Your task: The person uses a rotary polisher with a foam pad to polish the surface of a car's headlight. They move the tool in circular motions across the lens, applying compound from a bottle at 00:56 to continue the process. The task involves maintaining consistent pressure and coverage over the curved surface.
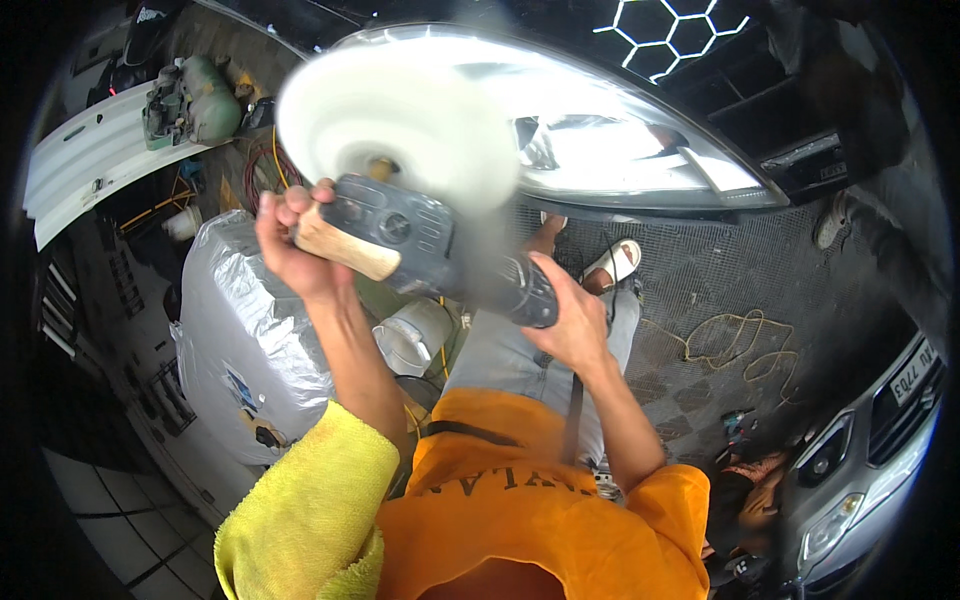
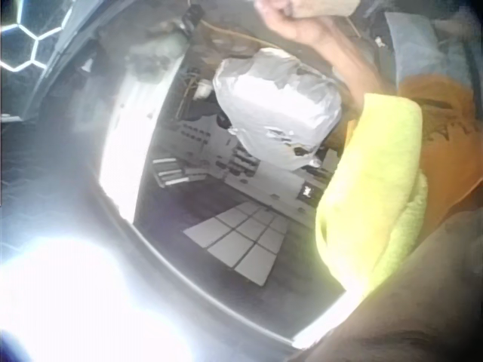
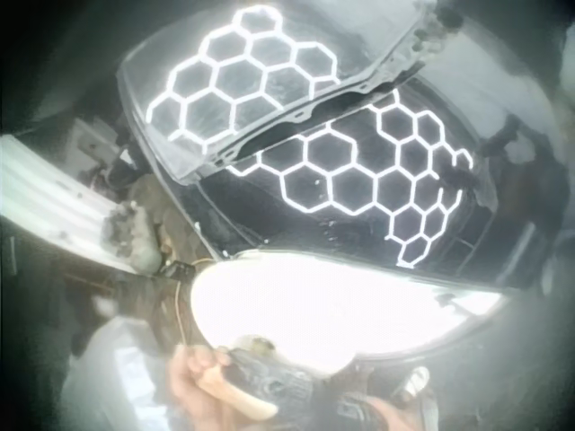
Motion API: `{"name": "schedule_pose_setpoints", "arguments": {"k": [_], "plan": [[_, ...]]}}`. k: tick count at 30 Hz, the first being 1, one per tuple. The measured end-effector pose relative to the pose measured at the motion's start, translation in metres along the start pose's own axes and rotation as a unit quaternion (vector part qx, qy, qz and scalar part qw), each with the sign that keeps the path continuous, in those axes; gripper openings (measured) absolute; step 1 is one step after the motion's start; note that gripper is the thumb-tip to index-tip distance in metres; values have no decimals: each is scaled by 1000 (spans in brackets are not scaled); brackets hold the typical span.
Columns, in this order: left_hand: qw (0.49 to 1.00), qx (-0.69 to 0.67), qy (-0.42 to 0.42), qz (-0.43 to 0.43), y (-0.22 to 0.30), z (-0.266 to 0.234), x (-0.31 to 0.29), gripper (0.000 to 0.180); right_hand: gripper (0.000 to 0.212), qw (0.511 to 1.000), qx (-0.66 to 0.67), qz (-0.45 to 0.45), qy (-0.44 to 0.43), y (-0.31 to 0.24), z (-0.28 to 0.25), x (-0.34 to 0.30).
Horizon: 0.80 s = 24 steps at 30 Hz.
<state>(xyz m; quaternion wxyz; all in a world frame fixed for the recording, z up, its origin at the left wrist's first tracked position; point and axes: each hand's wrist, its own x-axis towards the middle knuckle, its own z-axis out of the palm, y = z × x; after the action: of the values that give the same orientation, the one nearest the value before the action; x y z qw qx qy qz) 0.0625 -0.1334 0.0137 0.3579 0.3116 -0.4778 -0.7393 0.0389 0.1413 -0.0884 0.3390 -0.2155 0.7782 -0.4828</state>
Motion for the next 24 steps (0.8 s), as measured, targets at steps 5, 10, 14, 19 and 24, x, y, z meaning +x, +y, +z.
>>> {"name": "schedule_pose_setpoints", "arguments": {"k": [5, 10, 14, 19, 24], "plan": [[998, 45, -36, 8, 19, 31, 12, 30, 84, 997, 66, 41, -6, -17, 4, -3], [986, 133, -95, -22, -15, 54, -27, 33, 86, 986, 136, 96, 12, 19, 6, -46], [961, 198, -170, -87, -58, 97, -74, 36, 93, 963, 225, 125, 74, 80, 19, -89], [909, 203, -342, -123, -121, 129, -108, 14, 93, 963, 207, 97, 145, 132, 42, -120], [803, 225, -545, 88, -145, 144, -102, 15, 83, 921, 330, 132, 160, 162, 101, -130]]}}
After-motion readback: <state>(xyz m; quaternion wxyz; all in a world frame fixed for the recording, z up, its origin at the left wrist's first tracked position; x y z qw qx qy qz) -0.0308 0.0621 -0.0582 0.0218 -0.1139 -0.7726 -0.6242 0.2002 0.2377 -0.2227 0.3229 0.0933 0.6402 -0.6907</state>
